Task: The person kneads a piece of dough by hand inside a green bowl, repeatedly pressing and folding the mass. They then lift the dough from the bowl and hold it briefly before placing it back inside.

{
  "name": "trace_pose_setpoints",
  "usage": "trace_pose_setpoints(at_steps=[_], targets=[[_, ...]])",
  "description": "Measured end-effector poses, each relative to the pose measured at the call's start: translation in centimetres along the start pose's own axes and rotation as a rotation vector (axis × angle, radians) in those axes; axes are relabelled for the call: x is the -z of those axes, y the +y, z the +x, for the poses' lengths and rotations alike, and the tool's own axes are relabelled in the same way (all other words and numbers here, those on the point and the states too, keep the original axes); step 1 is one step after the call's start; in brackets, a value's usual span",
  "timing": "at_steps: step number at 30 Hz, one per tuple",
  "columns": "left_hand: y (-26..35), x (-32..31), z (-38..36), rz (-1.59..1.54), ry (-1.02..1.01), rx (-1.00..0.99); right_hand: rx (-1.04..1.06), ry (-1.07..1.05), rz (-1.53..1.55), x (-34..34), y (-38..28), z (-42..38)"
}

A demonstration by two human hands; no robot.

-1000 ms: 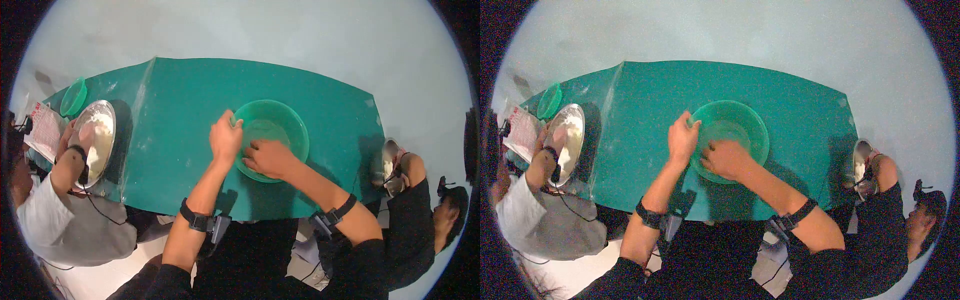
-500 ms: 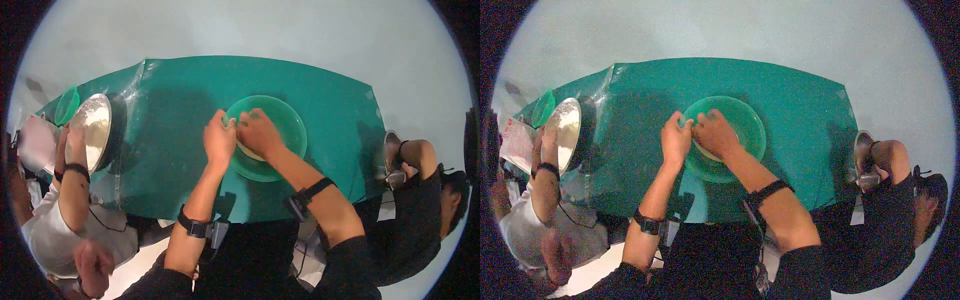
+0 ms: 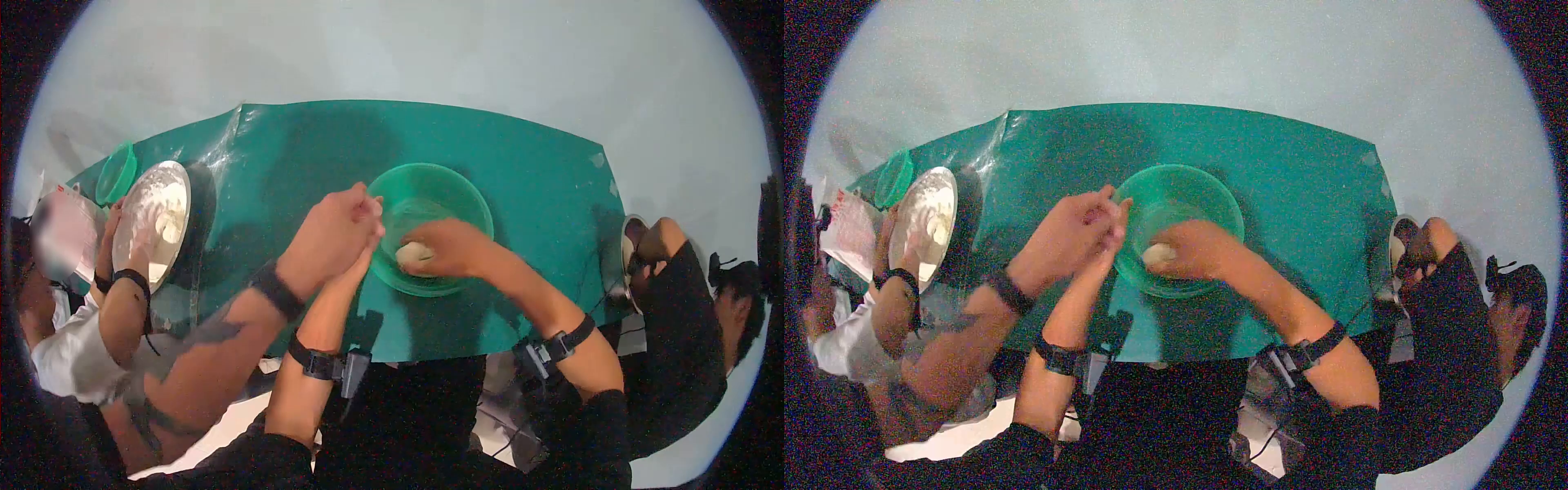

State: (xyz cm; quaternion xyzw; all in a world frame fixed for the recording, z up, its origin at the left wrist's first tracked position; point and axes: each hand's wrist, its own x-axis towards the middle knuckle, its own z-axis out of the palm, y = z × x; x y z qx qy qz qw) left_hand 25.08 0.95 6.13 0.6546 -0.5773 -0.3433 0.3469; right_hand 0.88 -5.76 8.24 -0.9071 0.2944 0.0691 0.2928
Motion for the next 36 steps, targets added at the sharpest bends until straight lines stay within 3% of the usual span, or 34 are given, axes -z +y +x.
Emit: trace_pose_setpoints(at_steps=[4, 6, 7, 10, 12, 13, 15, 16, 19, 22, 24, 25, 29, 30, 32, 36], targets=[[5.1, 1.8, 0.6, 0.237, -0.182, -0.134, 0.053, 0.026, -0.126, -0.4, -1.3, 0.5], [6.3, 2.4, 0.8, 0.185, -0.104, -0.05, 0.071, 0.014, -0.199, 0.3, -2.0, 0.0], [6.8, 2.5, 1.0, 0.154, -0.071, 0.003, 0.044, 0.064, -0.078, 0.8, -1.4, -0.1], [-1.0, -6.1, 2.2, 0.374, 0.566, 0.021, -0.049, 0.273, 0.229, 1.1, 2.1, -0.3], [-2.9, -7.1, 2.6, 0.305, 0.553, 0.029, -0.132, 0.476, 0.383, 0.6, 4.0, -0.1], [-2.6, -7.1, 2.5, 0.271, 0.54, 0.033, -0.171, 0.468, 0.577, 0.2, 4.4, 0.1], [-1.1, -6.1, 2.1, 0.122, 0.391, -0.031, -0.239, 0.454, 0.953, -0.6, 4.9, 0.3], [0.2, -5.3, 1.9, 0.054, 0.319, -0.06, -0.251, 0.462, 0.765, -0.5, 4.4, -0.1], [3.2, -2.5, 3.1, 0.243, -0.022, -0.344, -0.198, 0.519, 0.248, -0.6, 4.6, -0.2], [5.6, -2.7, 3.7, 0.61, -0.371, -0.252, 0.001, 0.689, -0.094, -1.8, 6.8, 1.6], [6.6, -5.0, 4.4, 0.704, -0.478, -0.195, 0.185, 0.836, -0.197, -2.3, 6.9, 1.6], [6.3, -5.9, 4.9, 0.748, -0.538, -0.161, 0.134, 0.832, -0.181, -1.2, 5.9, 0.9], [-2.6, -5.5, 3.4, 0.085, 0.259, 0.269, -0.06, 0.867, -0.04, 0.8, 4.9, -1.2], [-0.6, -5.4, 2.8, 0.248, 0.288, 0.275, -0.105, 0.894, 0.015, 0.9, 5.2, -1.6], [-0.5, -5.6, 3.2, 0.245, 0.297, 0.268, -0.073, 0.945, 0.075, 0.1, 6.7, -1.2], [-8.6, -7.9, 3.1, -0.076, 0.357, -0.083, -0.115, 1.053, 0.081, -0.8, 6.9, 0.0]])
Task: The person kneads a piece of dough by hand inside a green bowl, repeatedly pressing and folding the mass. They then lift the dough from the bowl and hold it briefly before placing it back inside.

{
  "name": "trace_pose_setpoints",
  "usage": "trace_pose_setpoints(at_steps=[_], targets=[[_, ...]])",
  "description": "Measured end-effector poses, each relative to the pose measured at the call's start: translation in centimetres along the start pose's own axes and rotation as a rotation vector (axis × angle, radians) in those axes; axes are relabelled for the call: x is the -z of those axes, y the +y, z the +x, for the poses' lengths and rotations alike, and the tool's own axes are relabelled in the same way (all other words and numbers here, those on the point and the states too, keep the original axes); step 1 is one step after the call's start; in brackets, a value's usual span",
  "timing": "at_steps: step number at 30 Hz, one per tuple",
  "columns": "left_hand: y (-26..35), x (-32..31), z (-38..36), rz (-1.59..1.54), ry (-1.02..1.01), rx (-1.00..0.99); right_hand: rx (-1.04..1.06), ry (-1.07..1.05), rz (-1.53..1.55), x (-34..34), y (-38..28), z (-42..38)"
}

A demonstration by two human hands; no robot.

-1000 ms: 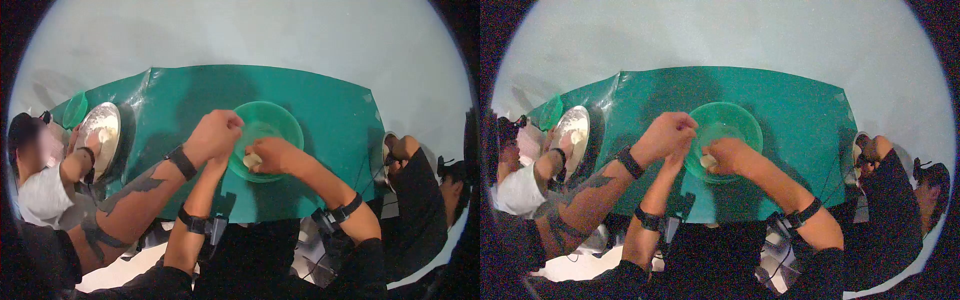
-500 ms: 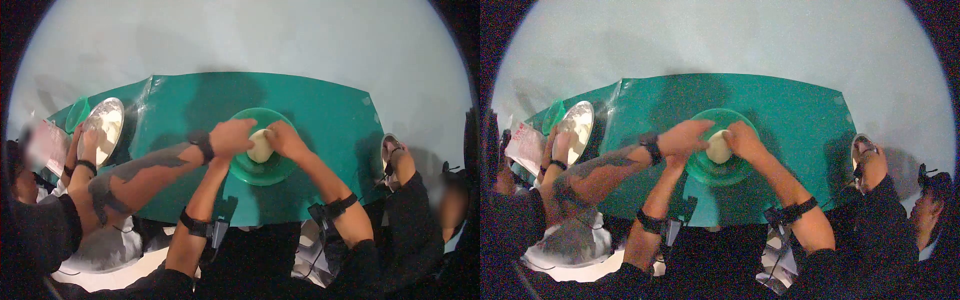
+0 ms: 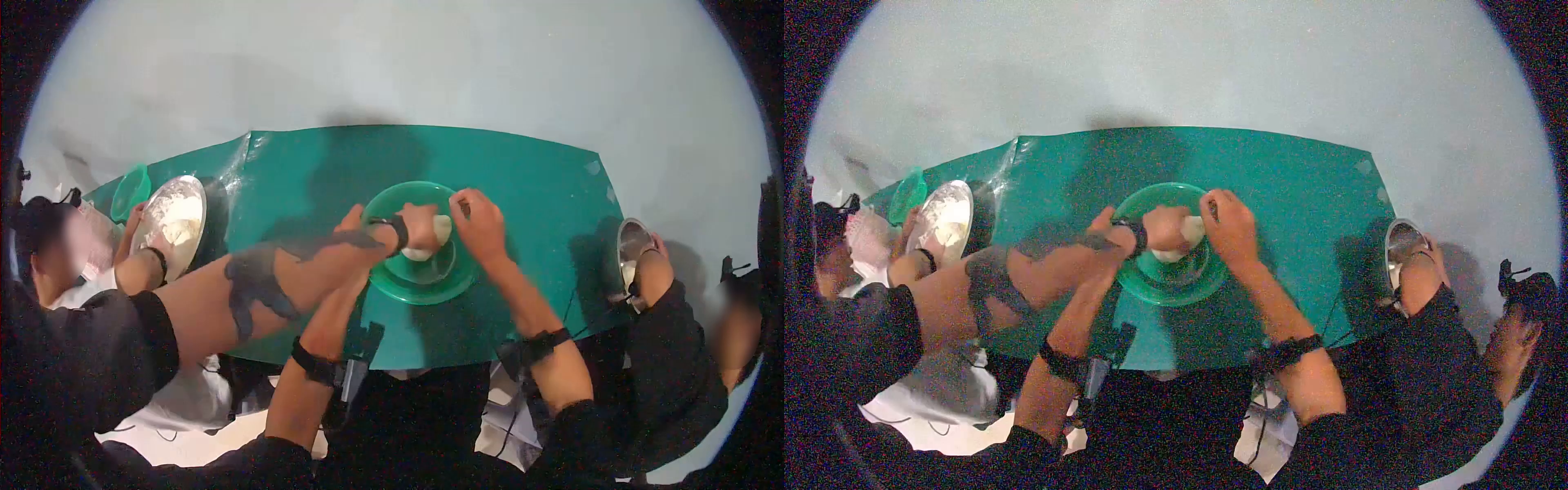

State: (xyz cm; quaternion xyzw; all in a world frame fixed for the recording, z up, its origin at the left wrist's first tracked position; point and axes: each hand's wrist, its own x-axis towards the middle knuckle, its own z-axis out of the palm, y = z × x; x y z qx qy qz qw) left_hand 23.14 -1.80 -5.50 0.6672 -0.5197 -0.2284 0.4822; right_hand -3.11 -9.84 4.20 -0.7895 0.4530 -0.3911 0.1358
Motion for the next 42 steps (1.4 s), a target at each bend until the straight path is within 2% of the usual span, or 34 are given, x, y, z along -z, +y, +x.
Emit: trace_pose_setpoints(at_steps=[2, 3, 4, 5, 6, 9, 12, 13, 14, 16, 19, 25, 27, 31, 33, 34, 36, 37, 40, 42], targets=[[-8.3, -4.9, 1.6, -0.123, 0.168, -0.127, -0.073, 0.043, 0.003, -0.5, -0.4, -0.2], [-7.3, -4.9, 1.6, -0.099, 0.189, -0.118, -0.112, 0.065, 0.001, -0.6, -0.2, -0.4], [-6.4, -4.8, 1.5, -0.076, 0.21, -0.108, -0.067, 0.083, -0.041, -0.4, -0.1, -0.7], [-0.1, -2.1, 0.3, 0.01, 0.148, -0.052, -0.009, 0.106, -0.083, -0.2, 0.2, -0.9], [3.6, -0.5, -0.7, 0.101, 0.086, 0.014, 0.044, 0.121, -0.12, 0.0, 0.3, -1.1], [3.8, -1.0, -1.3, 0.029, 0.102, 0.021, 0.068, 0.037, -0.208, 1.2, -0.6, -1.6], [2.0, -1.2, -1.0, 0.207, 0.133, -0.095, -0.089, 0.277, 0.067, 0.0, 0.2, -1.8], [0.8, -1.3, -0.5, 0.299, 0.158, -0.145, -0.065, 0.237, 0.009, 0.3, 0.0, -1.2], [-3.0, -2.4, 0.6, 0.434, 0.206, -0.233, -0.031, 0.213, -0.047, 0.7, -0.3, -1.1], [-1.2, -2.2, 0.7, 0.584, 0.152, -0.21, 0.051, 0.141, -0.161, 0.7, 0.2, -1.6], [3.7, -0.7, -0.2, 0.551, -0.037, 0.018, 0.143, 0.035, -0.3, -0.3, 0.2, -2.3], [10.4, 1.2, 0.6, 0.211, -0.098, 0.061, 0.185, -0.065, -0.375, 0.2, 0.3, -2.4], [13.3, 2.7, 3.2, -0.256, -0.326, 0.089, 0.209, -0.093, -0.395, 0.2, -0.2, -2.0], [15.7, 4.7, 5.7, -1.088, -0.699, 0.37, 0.289, -0.197, -0.418, -0.1, 0.0, -1.9], [15.9, 4.7, 5.2, -1.195, -0.766, 0.409, 0.351, -0.277, -0.433, -0.7, 0.8, -1.8], [16.1, 4.5, 4.7, -1.235, -0.789, 0.425, 0.318, -0.357, -0.417, -1.1, 0.9, -1.9], [16.5, 4.8, 4.7, -1.107, -0.811, 0.409, 0.248, -0.518, -0.38, -2.3, 0.7, -1.9], [16.8, 4.7, 4.5, -1.038, -0.827, 0.396, 0.234, -0.503, -0.353, -2.5, 0.7, -2.0], [16.5, 4.9, 5.2, -1.483, -1.068, 0.659, 0.222, -0.445, -0.345, -3.8, 0.5, -2.4], [17.9, 5.5, 4.5, -1.465, -0.965, 0.791, 0.26, -0.377, -0.436, -4.4, 0.4, -2.5]])
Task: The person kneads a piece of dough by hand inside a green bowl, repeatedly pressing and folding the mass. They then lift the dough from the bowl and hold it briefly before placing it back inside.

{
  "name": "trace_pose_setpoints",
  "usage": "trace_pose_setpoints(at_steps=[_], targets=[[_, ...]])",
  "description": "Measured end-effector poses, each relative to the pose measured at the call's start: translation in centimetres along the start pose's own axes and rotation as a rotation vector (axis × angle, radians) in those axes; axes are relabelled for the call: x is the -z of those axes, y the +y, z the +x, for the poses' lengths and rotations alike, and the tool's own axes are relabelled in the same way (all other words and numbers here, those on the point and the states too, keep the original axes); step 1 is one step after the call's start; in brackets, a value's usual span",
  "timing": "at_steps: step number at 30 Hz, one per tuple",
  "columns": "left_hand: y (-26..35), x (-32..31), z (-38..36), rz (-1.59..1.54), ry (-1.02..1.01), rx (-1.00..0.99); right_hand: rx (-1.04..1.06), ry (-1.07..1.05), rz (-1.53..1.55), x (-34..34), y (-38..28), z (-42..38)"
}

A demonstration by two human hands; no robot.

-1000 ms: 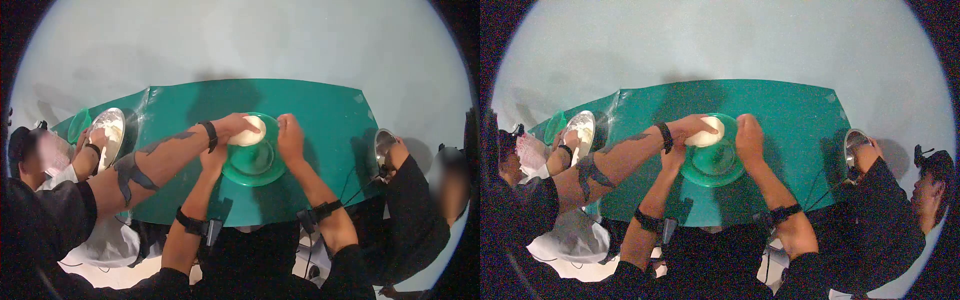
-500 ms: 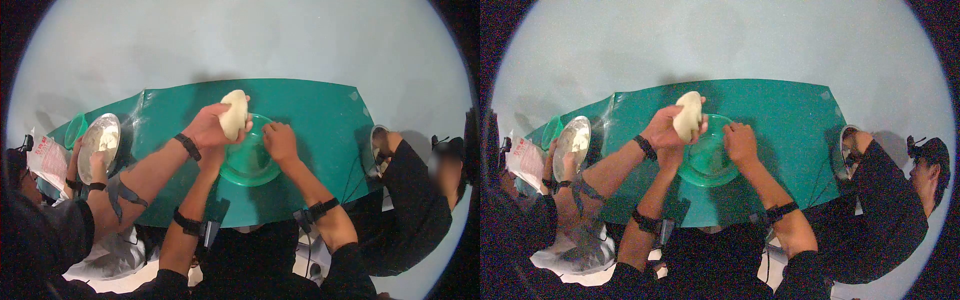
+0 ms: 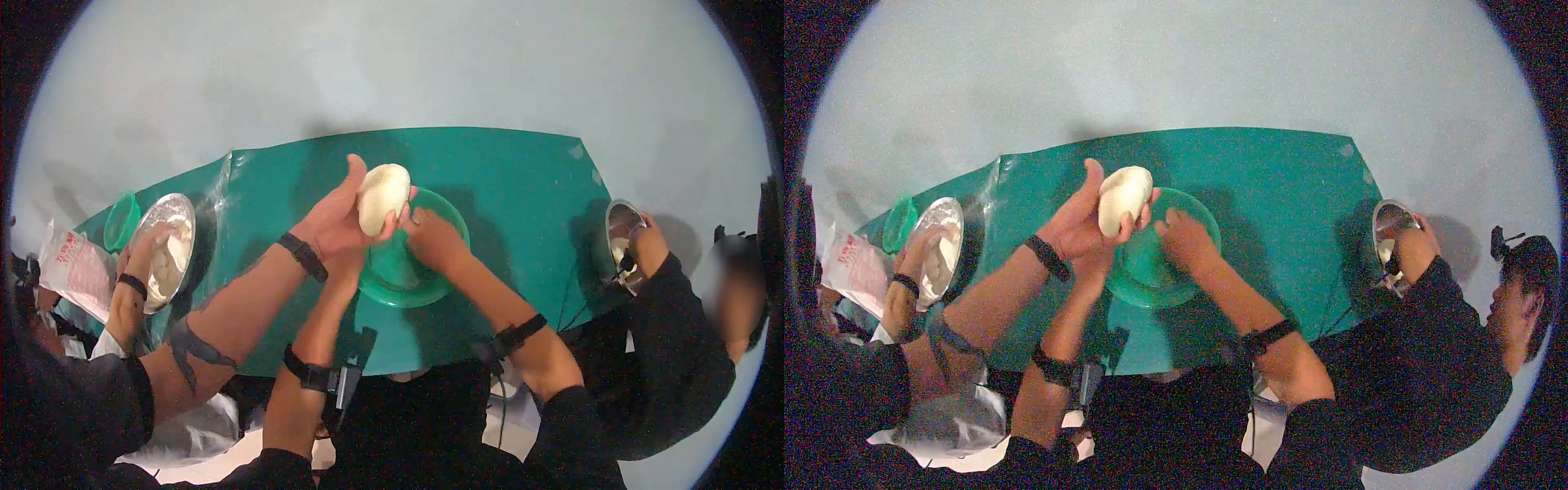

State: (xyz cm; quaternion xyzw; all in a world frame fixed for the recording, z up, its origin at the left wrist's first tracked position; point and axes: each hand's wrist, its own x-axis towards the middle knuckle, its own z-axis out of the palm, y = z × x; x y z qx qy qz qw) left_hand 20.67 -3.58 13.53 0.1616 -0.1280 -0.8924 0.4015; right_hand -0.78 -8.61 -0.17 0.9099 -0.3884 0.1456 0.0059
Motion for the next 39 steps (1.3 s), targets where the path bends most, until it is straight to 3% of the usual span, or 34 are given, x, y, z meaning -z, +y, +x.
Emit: trace_pose_setpoints(at_steps=[4, 7, 10, 13, 18, 21, 22, 25, 28, 30, 32, 34, 37, 39], targets=[[-0.2, -0.8, 0.3, 0.197, 0.263, -0.06, 0.087, -0.004, -0.03, 0.8, 0.0, -1.1], [1.2, 1.7, 1.9, 0.391, 0.254, -0.047, 0.072, -0.043, -0.01, 1.7, 0.1, -1.4], [0.5, 2.0, 2.1, 1.585, 0.274, -0.575, 0.051, -0.036, 0.051, 1.9, 0.1, -1.1], [-0.6, -1.7, 2.1, 0.78, 0.676, -0.327, 0.018, -0.048, 0.114, 2.0, -0.2, -1.0], [-1.5, -2.6, 0.8, 0.858, 0.346, -0.557, -0.129, -0.053, 0.297, 3.7, -0.3, -0.1], [-0.1, -2.1, 0.3, 0.446, 0.129, -0.319, -0.167, 0.133, 0.654, 4.3, -0.3, -0.2], [0.5, -2.2, 0.2, 0.237, 0.074, -0.188, -0.188, 0.133, 0.696, 4.7, -0.3, -0.2], [1.6, -3.8, -1.6, -0.01, 0.006, -0.006, -0.243, 0.128, 0.857, 4.9, -0.2, -0.4], [1.6, -3.9, -2.0, 0.077, 0.082, -0.214, -0.267, 0.12, 0.984, 4.6, -0.1, -0.7], [0.1, -0.9, -1.1, 0.954, 0.176, -0.604, -0.265, 0.121, 0.934, 5.0, -0.2, -1.1], [0.0, -0.1, -1.1, 1.72, 0.126, -0.678, -0.228, 0.101, 0.781, 6.3, -0.7, -1.3], [1.2, -0.2, -2.0, 2.338, -0.087, -0.381, -0.177, 0.105, 0.717, 6.2, -0.7, -1.4], [-7.0, 9.3, 1.0, 1.839, 1.342, -0.636, -0.118, 0.148, 0.673, 4.4, -0.4, -1.3], [-7.1, 8.9, 0.9, 1.776, 1.382, -0.597, -0.105, 0.185, 0.534, 4.2, -0.4, -1.1]])
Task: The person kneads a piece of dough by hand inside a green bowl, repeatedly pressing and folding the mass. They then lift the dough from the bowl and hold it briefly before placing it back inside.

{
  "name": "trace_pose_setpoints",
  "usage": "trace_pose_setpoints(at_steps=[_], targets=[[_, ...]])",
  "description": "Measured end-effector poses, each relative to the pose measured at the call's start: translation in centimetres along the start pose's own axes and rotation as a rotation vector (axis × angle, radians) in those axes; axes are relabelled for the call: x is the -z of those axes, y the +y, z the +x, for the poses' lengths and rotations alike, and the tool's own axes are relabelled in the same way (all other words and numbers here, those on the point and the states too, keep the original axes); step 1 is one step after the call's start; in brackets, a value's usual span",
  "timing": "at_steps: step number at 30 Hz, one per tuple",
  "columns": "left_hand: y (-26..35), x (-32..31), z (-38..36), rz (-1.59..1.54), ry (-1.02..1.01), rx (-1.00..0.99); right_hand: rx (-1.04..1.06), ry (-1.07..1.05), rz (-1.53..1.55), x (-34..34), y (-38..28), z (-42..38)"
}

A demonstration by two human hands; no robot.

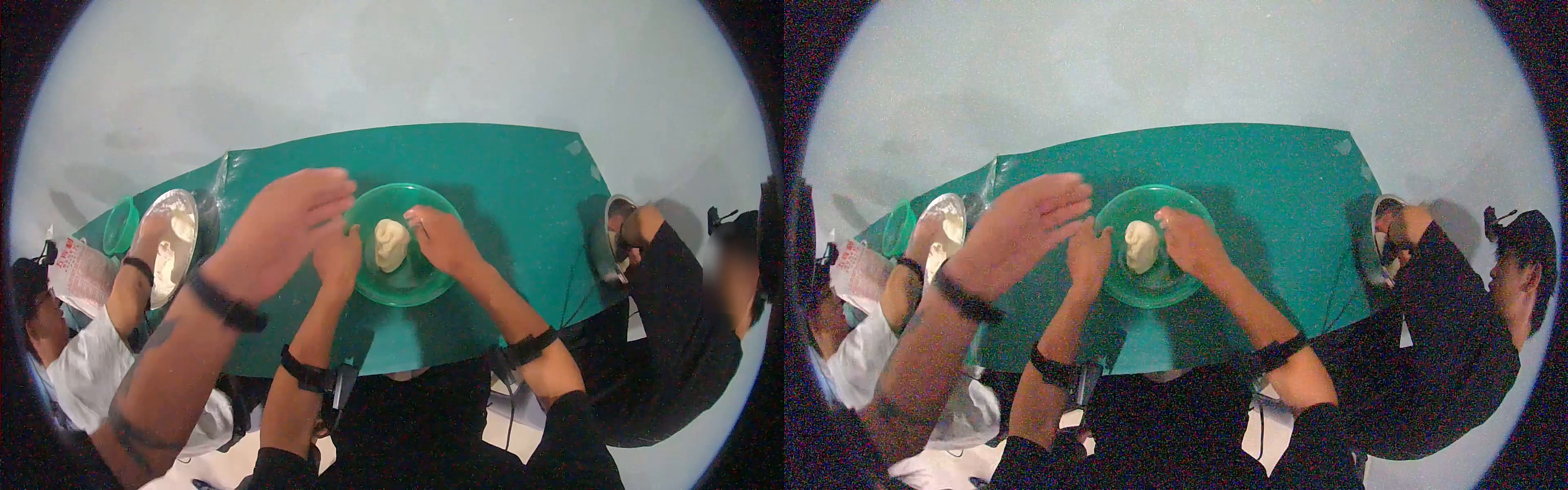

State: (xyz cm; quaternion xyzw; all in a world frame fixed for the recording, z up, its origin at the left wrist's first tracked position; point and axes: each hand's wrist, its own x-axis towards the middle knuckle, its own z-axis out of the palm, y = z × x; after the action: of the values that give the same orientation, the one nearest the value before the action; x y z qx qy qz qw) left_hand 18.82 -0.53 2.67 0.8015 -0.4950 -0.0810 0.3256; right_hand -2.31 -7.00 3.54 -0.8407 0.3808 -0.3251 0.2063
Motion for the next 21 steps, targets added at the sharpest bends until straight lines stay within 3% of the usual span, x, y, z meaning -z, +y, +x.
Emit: trace_pose_setpoints(at_steps=[3, 7, 9, 12, 18, 21], targets=[[0.8, 0.5, 0.1, -0.022, -0.04, 0.072, -0.063, -0.189, 0.127, -0.1, 0.0, 0.3], [0.5, 0.2, 0.0, -0.032, 0.046, -0.005, -0.157, -0.221, 0.22, -0.2, -1.1, 0.8], [1.1, 0.9, 0.3, 0.008, -0.049, 0.087, -0.23, -0.243, 0.287, -0.1, -2.2, 1.5], [1.6, 0.9, 0.7, 0.02, -0.092, 0.146, -0.193, -0.326, 0.048, -1.6, -3.7, 2.0], [2.0, 1.0, 0.5, 0.021, -0.052, 0.137, -0.294, -0.333, 0.026, -1.6, -3.9, 3.2], [2.1, 1.1, 0.4, 0.033, -0.056, 0.133, -0.404, -0.302, 0.557, -2.8, -0.8, 2.8]])
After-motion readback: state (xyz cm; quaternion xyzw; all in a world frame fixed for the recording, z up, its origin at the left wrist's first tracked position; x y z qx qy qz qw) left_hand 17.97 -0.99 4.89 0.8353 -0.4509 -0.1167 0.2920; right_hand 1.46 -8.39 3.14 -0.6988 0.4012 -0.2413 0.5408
